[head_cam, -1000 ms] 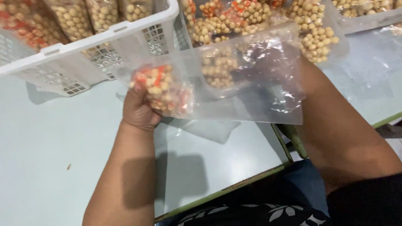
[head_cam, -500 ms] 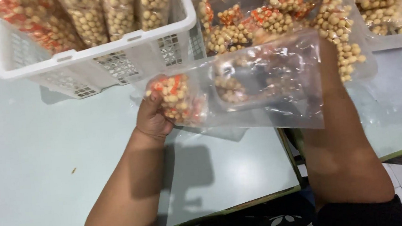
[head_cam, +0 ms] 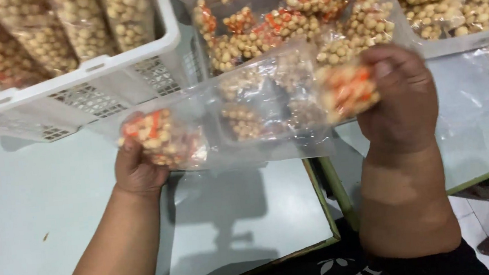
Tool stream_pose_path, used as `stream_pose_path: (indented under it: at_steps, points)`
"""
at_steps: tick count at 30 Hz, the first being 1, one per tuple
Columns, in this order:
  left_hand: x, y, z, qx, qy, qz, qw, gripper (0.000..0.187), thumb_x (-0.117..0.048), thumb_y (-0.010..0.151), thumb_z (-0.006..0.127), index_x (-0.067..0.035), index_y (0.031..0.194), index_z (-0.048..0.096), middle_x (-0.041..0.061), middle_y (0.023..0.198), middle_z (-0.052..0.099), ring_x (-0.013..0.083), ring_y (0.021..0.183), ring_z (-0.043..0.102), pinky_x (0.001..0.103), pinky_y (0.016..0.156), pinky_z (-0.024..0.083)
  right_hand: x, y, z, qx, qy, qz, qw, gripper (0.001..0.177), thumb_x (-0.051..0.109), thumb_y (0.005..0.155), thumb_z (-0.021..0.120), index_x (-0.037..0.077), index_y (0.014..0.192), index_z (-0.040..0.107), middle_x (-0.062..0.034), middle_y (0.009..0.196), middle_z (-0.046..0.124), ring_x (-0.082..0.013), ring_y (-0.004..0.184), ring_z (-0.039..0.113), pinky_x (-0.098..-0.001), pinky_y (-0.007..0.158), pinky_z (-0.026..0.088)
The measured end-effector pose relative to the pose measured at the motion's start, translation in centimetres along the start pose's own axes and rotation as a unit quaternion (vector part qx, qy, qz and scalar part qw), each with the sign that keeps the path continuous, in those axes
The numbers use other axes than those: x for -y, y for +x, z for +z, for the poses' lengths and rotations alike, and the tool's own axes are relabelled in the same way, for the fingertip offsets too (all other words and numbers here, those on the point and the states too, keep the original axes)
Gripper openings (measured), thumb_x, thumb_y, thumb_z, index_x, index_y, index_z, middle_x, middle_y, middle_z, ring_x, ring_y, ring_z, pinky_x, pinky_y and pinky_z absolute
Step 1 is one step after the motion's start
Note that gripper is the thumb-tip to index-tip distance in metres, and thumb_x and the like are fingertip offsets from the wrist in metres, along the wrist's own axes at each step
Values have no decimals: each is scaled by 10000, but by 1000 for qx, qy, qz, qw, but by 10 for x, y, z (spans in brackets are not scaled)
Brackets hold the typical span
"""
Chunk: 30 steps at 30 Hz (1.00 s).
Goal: Packing small individual snack bags into a larger plastic bag for bulk distribution.
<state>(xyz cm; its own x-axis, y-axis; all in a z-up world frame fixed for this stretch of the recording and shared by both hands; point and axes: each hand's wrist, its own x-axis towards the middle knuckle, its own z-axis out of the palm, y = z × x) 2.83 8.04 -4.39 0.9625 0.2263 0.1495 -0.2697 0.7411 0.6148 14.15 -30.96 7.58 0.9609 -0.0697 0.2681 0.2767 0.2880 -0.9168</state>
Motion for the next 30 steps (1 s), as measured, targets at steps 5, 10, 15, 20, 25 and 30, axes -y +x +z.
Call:
stream_pose_path:
  at_steps: [5, 10, 15, 20, 25, 30]
  points:
    - [-2, -3, 7, 36, 100, 56, 993, 533, -423, 935, 830, -135, 1309, 582, 160, 1301, 668, 338, 1222, 657, 496, 1067, 545, 43, -27, 23, 173, -323, -69, 928, 250, 179, 1042, 648, -16, 1183, 716, -173, 1082, 748, -227, 935, 734, -323, 751, 641]
    - [-17, -3, 62, 54, 191, 24, 980, 631, -578, 802, 905, -52, 1034, 643, 61, 937, 709, 177, 878, 695, 301, 768, 549, 58, -43, 19, 203, -163, 28, 965, 324, 198, 962, 664, -15, 1206, 684, -115, 921, 727, -155, 732, 697, -239, 624, 613]
    - [-18, -3, 69, 116, 123, -9, 986, 456, -477, 843, 925, -128, 1004, 680, 121, 920, 706, 228, 813, 673, 356, 710, 520, 74, -42, 41, 385, -110, 88, 912, 189, 133, 987, 620, 43, 938, 779, -51, 935, 803, -135, 737, 765, -248, 641, 632]
    - [-13, -13, 54, 121, 86, -48, 988, 461, -319, 860, 940, -118, 1186, 683, 187, 1208, 700, 336, 1116, 683, 496, 956, 570, 46, -42, 42, 459, -135, 71, 876, 333, 95, 1002, 582, 102, 1329, 644, -108, 1155, 807, -224, 909, 862, -350, 791, 754]
    - [-14, -14, 54, 153, 143, -49, 977, 493, -374, 862, 922, -121, 1191, 656, 154, 1199, 700, 311, 1119, 687, 476, 942, 575, 44, -48, 73, 438, -70, 341, 828, 511, 270, 961, 666, 188, 1460, 594, -99, 1494, 609, -294, 1005, 645, -425, 908, 581]
    - [-15, -17, 47, 181, 198, -39, 963, 493, -372, 855, 896, -110, 1191, 648, 149, 1223, 695, 280, 1110, 685, 443, 952, 576, 51, -57, 92, 432, -99, 361, 820, 488, 305, 893, 688, 157, 1358, 669, -126, 1581, 581, -303, 1367, 640, -453, 1099, 547]
